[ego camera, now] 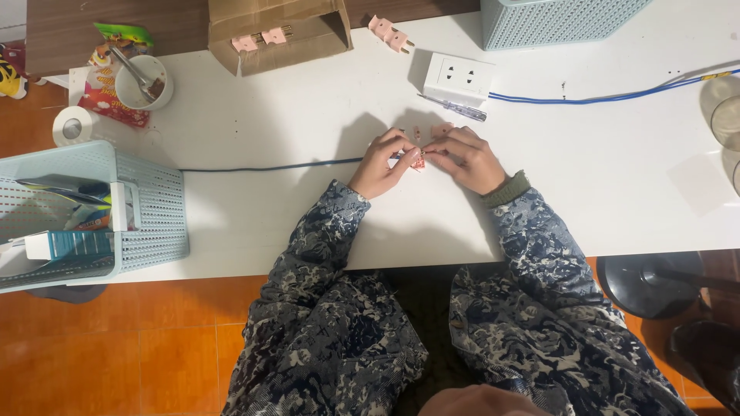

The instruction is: Assembling a power plug by connecting wires and tightening screws with a screwdriver

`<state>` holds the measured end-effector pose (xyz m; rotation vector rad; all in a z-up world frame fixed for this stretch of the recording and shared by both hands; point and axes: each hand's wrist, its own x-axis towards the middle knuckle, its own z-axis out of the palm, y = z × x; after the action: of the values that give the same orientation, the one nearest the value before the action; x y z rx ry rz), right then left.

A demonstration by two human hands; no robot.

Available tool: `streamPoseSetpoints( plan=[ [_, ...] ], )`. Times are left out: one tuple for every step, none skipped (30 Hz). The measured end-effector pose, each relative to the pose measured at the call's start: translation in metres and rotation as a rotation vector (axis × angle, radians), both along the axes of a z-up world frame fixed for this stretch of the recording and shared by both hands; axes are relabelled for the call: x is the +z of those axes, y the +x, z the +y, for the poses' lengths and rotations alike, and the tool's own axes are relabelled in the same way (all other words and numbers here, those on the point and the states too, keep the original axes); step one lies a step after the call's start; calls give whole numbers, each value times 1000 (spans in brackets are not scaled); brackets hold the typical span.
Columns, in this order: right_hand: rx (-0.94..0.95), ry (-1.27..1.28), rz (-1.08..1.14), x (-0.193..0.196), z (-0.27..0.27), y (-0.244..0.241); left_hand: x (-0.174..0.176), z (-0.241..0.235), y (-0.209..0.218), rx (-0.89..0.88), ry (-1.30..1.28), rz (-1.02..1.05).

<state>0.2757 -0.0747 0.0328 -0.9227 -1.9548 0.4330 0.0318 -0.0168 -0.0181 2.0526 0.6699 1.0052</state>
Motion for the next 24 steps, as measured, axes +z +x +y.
streamPoseSetpoints(
  plan=[
    [-2,-2,0,2,0,-1,-3,1,1,-2,-2,0],
    [-10,0,3,3,-1,-2,-8,2,2,-4,5,0],
    [-18,2,6,5,-2,-4,-12,2,3,-5,12,-1],
    [-13,0,4,3,-2,-3,-7,1,1,-1,11,-3],
    [-15,-2,-3,1,-1,-2,-3,1,-1,-3,33,36],
    [-20,-5,-9,-1,-2,-2,1,-1,-4,-8,54,76],
    [-19,-7,-9,-1,1,-1,7,1,-10,-7,52,76],
    [-21,7,-48,-2,1,1,13,2,-14,-9,150,154],
    [-23,21,-86,-2,1,2,19,2,-19,-13,249,231],
    [-23,17,-86,1,0,4,17,4,-22,-13,244,231],
    [-16,-7,-118,4,-1,5,15,6,-25,-38,258,274],
    [-3,-28,-151,8,0,5,13,7,-30,-58,274,317],
    [2,-30,-151,7,1,4,11,8,-31,-54,270,317],
    [-9,-48,-197,5,0,4,8,9,-31,-76,287,356],
    [-19,-65,-242,3,0,5,5,10,-31,-98,304,395],
    [-21,-68,-241,5,-1,4,6,10,-31,-101,302,395],
    [-23,-82,-256,7,-1,3,7,10,-32,-120,277,413],
    [-22,-95,-272,9,-1,2,8,11,-32,-136,253,431],
    [-21,-96,-272,8,1,3,10,11,-31,-136,252,430],
    [-19,-106,-274,6,0,3,11,10,-31,-136,251,433],
    [-18,-116,-275,4,0,3,12,9,-31,-136,250,436],
    [-19,-123,-273,1,0,4,14,9,-31,-140,245,437],
    [-25,-129,-289,-2,0,5,15,9,-31,-146,217,454],
    [-30,-134,-305,-5,1,6,17,9,-30,-150,189,469]
  ],
)
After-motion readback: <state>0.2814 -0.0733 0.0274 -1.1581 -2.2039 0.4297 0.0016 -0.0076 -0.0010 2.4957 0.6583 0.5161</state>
